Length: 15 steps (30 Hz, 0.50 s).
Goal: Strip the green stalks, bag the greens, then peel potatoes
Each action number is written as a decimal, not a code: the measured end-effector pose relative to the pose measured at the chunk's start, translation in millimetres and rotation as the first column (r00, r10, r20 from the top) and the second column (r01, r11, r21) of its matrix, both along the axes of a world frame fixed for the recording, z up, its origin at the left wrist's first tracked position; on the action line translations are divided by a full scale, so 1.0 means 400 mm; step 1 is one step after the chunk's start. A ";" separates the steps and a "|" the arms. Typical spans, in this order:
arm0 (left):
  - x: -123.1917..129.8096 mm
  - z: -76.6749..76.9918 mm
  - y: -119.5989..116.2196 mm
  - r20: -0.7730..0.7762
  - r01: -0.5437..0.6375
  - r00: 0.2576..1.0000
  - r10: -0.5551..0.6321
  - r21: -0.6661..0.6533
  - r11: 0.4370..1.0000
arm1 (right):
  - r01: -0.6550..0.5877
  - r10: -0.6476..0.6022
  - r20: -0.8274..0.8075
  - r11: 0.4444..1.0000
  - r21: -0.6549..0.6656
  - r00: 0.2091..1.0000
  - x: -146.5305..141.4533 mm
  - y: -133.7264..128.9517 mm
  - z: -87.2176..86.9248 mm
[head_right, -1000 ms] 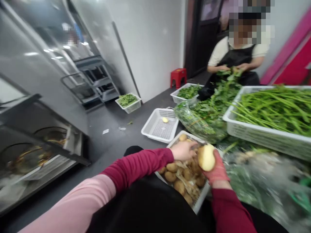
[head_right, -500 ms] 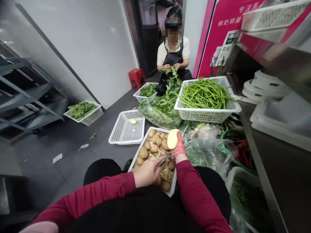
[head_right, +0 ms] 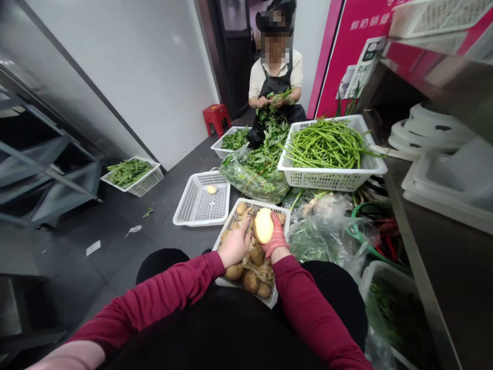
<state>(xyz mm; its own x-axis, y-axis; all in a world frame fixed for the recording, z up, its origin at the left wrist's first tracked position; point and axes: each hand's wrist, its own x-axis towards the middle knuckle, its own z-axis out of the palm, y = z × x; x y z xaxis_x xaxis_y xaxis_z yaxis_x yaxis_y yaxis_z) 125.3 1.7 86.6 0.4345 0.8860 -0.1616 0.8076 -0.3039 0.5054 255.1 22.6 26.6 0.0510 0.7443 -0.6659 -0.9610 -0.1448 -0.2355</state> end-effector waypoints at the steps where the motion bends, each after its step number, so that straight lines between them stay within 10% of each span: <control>1: -0.006 -0.007 -0.024 0.011 0.023 1.000 -0.023 -0.024 0.999 | 0.030 -0.030 0.010 0.999 -0.013 1.000 0.006 0.006 -0.010; 6: -0.022 -0.022 -0.088 0.120 0.212 0.973 -0.198 -0.120 0.970 | 0.215 -0.214 0.101 0.977 0.001 0.972 0.064 0.036 -0.044; 15: 0.042 0.062 0.096 -0.023 0.115 0.993 -0.114 0.065 0.991 | 0.073 -0.076 0.050 0.995 0.066 0.996 0.035 0.012 0.001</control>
<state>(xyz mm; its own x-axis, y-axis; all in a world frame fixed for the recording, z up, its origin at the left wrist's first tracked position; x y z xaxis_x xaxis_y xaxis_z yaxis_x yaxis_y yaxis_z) 141.9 40.0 111.6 0.5308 0.8398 -0.1139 0.7751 -0.4267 0.4660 269.0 27.3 27.1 0.1413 0.7781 -0.6121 -0.9548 -0.0563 -0.2920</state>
